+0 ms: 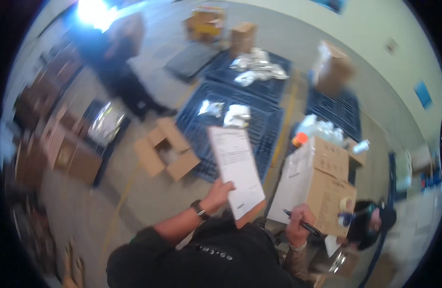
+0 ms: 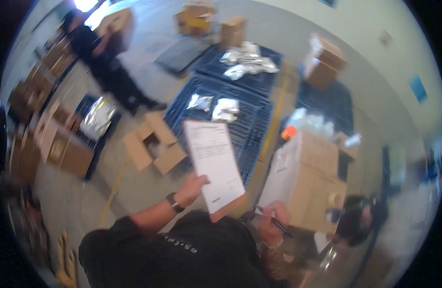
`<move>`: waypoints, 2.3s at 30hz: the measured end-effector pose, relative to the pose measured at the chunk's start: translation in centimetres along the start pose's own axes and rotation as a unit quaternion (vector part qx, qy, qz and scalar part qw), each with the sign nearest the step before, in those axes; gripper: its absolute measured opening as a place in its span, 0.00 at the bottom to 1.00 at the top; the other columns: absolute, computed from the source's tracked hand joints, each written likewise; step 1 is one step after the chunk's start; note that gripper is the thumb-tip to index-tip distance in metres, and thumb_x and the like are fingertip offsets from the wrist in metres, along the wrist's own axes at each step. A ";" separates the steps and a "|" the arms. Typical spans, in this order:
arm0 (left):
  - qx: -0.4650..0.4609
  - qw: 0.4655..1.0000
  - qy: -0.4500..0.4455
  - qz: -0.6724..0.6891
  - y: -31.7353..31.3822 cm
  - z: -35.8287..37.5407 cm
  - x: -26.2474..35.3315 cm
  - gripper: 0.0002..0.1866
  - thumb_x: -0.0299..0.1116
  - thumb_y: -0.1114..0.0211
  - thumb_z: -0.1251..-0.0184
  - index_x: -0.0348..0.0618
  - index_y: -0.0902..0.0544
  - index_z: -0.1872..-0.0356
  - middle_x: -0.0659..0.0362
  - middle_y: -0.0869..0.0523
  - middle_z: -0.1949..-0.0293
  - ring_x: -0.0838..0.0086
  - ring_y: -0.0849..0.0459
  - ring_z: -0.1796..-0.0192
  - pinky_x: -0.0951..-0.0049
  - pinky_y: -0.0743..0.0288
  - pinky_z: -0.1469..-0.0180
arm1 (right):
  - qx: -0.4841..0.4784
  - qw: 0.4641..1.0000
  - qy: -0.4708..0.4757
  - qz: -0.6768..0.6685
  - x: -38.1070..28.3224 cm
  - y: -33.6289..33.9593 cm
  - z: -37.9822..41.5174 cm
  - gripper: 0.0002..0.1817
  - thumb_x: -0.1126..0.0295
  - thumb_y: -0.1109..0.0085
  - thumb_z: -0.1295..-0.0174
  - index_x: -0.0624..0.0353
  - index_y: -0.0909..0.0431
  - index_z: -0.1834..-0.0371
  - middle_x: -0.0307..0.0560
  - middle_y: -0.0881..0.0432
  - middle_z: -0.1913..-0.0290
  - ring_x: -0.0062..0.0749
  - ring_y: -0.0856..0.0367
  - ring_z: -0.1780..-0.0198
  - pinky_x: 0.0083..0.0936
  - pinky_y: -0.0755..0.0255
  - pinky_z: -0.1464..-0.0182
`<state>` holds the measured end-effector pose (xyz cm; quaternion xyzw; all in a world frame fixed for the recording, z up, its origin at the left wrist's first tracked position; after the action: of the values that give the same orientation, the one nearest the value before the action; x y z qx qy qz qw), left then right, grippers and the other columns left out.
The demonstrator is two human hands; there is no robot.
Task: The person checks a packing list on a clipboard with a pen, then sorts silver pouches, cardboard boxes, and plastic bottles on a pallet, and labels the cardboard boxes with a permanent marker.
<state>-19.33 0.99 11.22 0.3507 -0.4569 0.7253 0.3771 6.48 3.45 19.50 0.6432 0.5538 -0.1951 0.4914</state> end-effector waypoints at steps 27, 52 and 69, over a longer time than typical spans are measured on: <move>0.145 0.983 -0.115 0.002 1.9 2.7 -2.6 0.25 0.23 0.51 0.39 0.33 0.30 0.37 0.55 0.21 0.44 0.71 0.23 0.43 0.69 0.29 0.41 | -0.119 0.990 0.027 -0.077 3.0 -2.9 -5.9 0.16 0.66 0.53 0.29 0.60 0.33 0.75 0.39 0.34 0.77 0.25 0.35 0.75 0.23 0.39 0.72; 0.189 0.976 -0.094 0.061 0.9 5.0 0.4 0.22 0.22 0.47 0.44 0.26 0.26 0.45 0.51 0.19 0.50 0.68 0.19 0.50 0.70 0.26 0.46 | -0.224 0.965 0.054 -0.125 3.3 -3.9 -8.7 0.06 0.68 0.41 0.36 0.58 0.20 0.65 0.47 0.21 0.75 0.41 0.24 0.74 0.33 0.33 0.66; -0.031 0.990 -0.136 -0.022 -1.7 5.4 6.1 0.25 0.28 0.35 0.34 0.32 0.29 0.38 0.54 0.20 0.44 0.71 0.22 0.43 0.70 0.27 0.43 | -0.233 0.947 0.204 0.083 -3.6 -5.3 -3.9 0.26 0.60 0.27 0.48 0.48 0.22 0.44 0.41 0.18 0.43 0.46 0.27 0.33 0.50 0.39 0.33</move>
<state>-19.84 -2.17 18.92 0.4444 -0.5182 0.6480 0.3377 -0.62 4.39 21.87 0.5807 0.6173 0.1162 0.5180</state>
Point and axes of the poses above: each hand's wrist, its own z-axis away from the middle knuckle, its own y-axis out of the back of the hand, x = y × z, the point moved 2 cm from there along -z, towards the middle knuckle
